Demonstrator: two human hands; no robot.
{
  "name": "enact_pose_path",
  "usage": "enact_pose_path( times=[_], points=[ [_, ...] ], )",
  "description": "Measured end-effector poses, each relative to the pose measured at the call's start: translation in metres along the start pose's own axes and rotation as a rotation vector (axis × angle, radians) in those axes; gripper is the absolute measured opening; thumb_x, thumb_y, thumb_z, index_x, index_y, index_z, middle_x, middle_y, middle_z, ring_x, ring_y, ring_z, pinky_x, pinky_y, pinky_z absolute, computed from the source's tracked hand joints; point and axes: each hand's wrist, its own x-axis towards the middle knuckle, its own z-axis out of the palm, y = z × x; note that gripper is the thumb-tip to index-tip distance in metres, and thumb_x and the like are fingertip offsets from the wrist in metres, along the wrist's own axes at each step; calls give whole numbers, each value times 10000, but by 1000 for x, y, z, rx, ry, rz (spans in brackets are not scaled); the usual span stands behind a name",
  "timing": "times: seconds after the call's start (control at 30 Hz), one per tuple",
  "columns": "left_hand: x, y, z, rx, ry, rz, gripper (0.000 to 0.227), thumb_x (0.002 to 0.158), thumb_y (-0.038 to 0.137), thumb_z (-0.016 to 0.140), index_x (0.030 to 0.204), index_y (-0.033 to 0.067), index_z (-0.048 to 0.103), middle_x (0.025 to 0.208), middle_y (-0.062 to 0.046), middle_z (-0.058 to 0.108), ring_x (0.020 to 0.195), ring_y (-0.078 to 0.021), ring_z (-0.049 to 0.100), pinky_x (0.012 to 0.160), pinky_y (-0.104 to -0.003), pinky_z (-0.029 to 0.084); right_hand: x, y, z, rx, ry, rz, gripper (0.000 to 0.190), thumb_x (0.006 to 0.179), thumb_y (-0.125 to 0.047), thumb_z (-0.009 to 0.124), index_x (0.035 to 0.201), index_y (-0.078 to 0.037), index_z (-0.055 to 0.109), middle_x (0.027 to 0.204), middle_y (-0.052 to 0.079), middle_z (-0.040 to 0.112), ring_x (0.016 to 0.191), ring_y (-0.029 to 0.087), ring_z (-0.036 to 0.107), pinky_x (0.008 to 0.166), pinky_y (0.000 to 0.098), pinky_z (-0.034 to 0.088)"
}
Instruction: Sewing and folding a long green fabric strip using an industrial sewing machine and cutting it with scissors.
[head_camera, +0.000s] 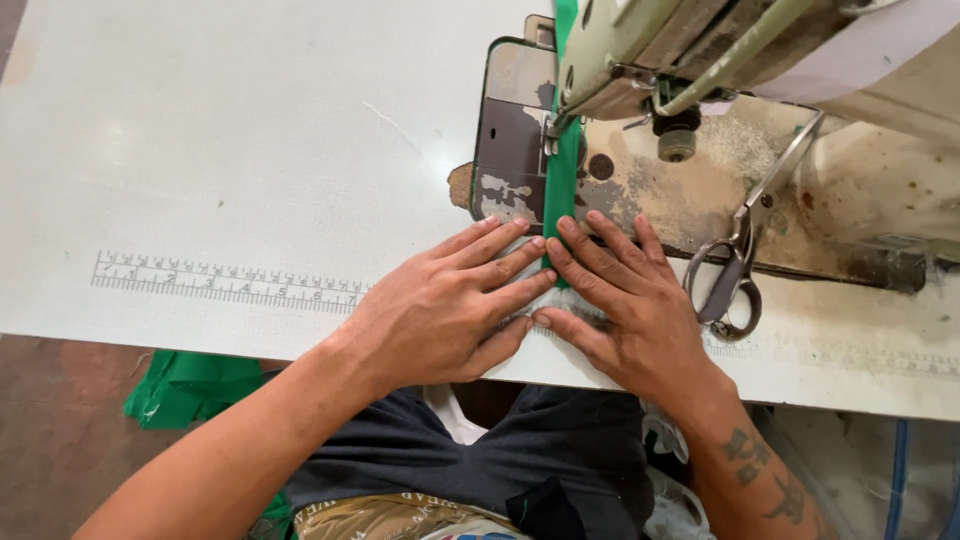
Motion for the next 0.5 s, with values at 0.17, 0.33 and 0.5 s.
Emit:
enact_pose_path(
  times=[0.17,0.33,0.5],
  points=[
    [16,-13,-14,-203,-44,7,384,1065,253,580,1308,16,759,1388,-279,731,1392,-434,643,1281,-517,409,5,3,-10,-3,-26,-12,742,1034,-422,802,1679,-225,492,1756,-3,449,1664,275,415,1409,597,255],
    [60,-78,-37,-89,-10,-148,355,1094,153,517,1340,-9,715,1297,-212,765,1236,-346,704,1123,-467,528,11,2,-11,-51,-2,-34,711,1010,-389,827,1637,-201,551,1721,16,503,1639,285,450,1406,612,244],
    [122,-162,-12,-102,70,-309,303,1099,138,576,1332,10,721,1230,-184,786,1137,-320,722,1028,-506,588,16,2,-12,-59,-10,-8,738,997,-403,822,1651,-223,530,1734,-11,480,1671,282,396,1410,645,207]
  ],
)
